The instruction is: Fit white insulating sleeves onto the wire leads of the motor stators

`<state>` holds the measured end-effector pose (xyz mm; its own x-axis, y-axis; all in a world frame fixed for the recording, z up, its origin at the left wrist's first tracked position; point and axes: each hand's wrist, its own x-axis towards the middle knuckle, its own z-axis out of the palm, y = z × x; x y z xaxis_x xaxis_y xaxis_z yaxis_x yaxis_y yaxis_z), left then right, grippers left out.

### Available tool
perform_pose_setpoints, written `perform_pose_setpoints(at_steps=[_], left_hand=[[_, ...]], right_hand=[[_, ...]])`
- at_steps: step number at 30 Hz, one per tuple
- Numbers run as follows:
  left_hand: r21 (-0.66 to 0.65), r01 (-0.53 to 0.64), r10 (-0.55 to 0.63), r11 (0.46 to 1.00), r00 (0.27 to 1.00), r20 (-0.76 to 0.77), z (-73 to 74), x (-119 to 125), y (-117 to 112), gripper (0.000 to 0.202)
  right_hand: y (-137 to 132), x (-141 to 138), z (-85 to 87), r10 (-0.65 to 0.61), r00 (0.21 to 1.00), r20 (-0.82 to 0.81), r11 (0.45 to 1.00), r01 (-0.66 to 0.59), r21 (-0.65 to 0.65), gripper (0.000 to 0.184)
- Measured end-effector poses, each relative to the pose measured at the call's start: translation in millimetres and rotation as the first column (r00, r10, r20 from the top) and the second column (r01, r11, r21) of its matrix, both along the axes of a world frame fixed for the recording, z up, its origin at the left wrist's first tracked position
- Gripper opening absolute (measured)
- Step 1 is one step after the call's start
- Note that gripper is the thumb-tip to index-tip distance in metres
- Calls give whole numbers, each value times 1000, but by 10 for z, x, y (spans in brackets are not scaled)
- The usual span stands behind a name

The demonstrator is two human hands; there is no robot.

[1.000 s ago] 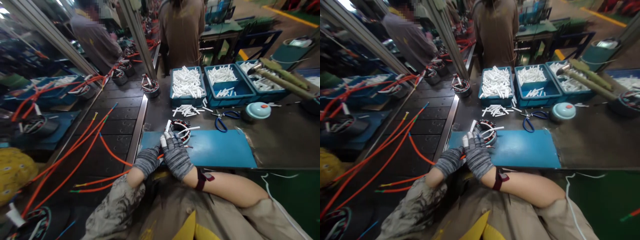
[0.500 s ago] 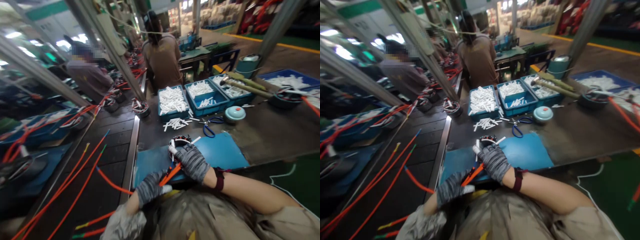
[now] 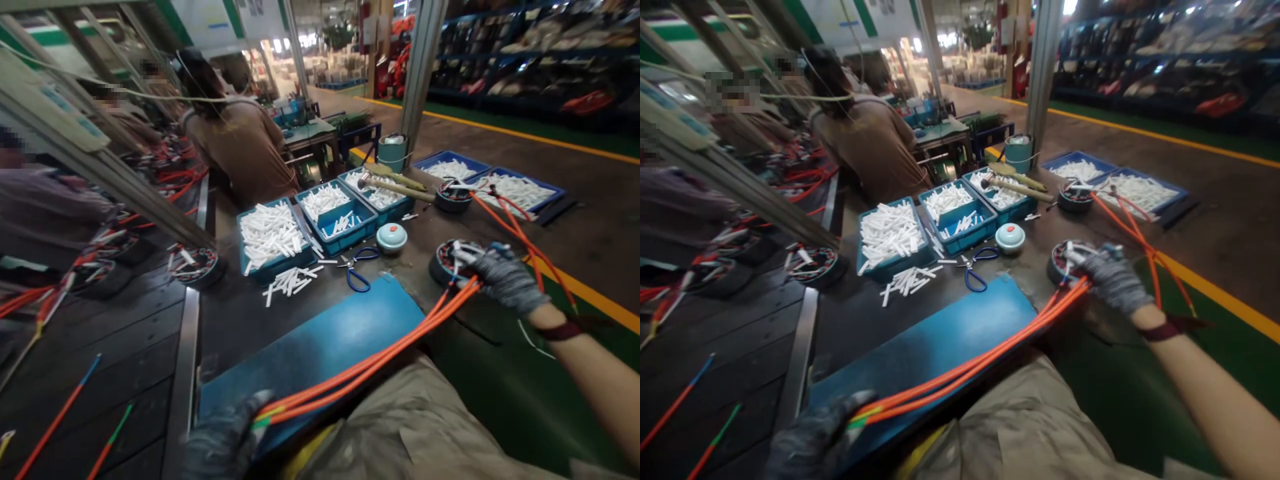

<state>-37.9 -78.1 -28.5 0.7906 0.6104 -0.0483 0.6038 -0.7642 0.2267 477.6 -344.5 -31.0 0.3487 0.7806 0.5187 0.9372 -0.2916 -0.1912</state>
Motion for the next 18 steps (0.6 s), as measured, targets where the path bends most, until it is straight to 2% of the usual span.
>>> perform_pose_setpoints(at_steps=[2,4,6,7,9,10,12,14,16,18], left_hand=[[4,225,-222,974,961,166,-52,466,-181,36],[30,398,-388,917,871,301,-123,1050,-418,33],[-58,475,-427,878,831,356,-190,1599,-644,35],[-97,468,-398,878,828,395,-217,1818,-738,35],[-221,440,-315,870,843,436,-252,2096,-875,39],[-276,437,-290,856,849,442,-256,2155,-919,40],[-336,474,-306,814,841,445,-225,2146,-959,43],[-294,562,-392,773,788,474,-131,2035,-932,47],[-185,606,-440,773,723,532,6,1889,-830,55],[-94,542,-391,835,705,592,127,1736,-660,57]], right_hand=[[-36,208,-18,-33,997,69,999,35,-17,58],[-3,344,-40,-48,994,103,999,50,-14,61],[56,412,-98,-54,989,138,998,55,-5,61],[81,414,-152,-51,986,158,999,52,2,57],[94,344,-316,-10,980,197,1000,11,-5,45],[75,276,-417,34,976,215,999,-30,-20,37],[-18,112,-607,153,961,229,987,-137,-85,34],[-180,-13,-697,164,958,237,986,-152,-67,29],[-375,-29,-627,69,971,228,997,-76,22,25],[-536,66,-418,-103,982,160,987,81,138,23]])
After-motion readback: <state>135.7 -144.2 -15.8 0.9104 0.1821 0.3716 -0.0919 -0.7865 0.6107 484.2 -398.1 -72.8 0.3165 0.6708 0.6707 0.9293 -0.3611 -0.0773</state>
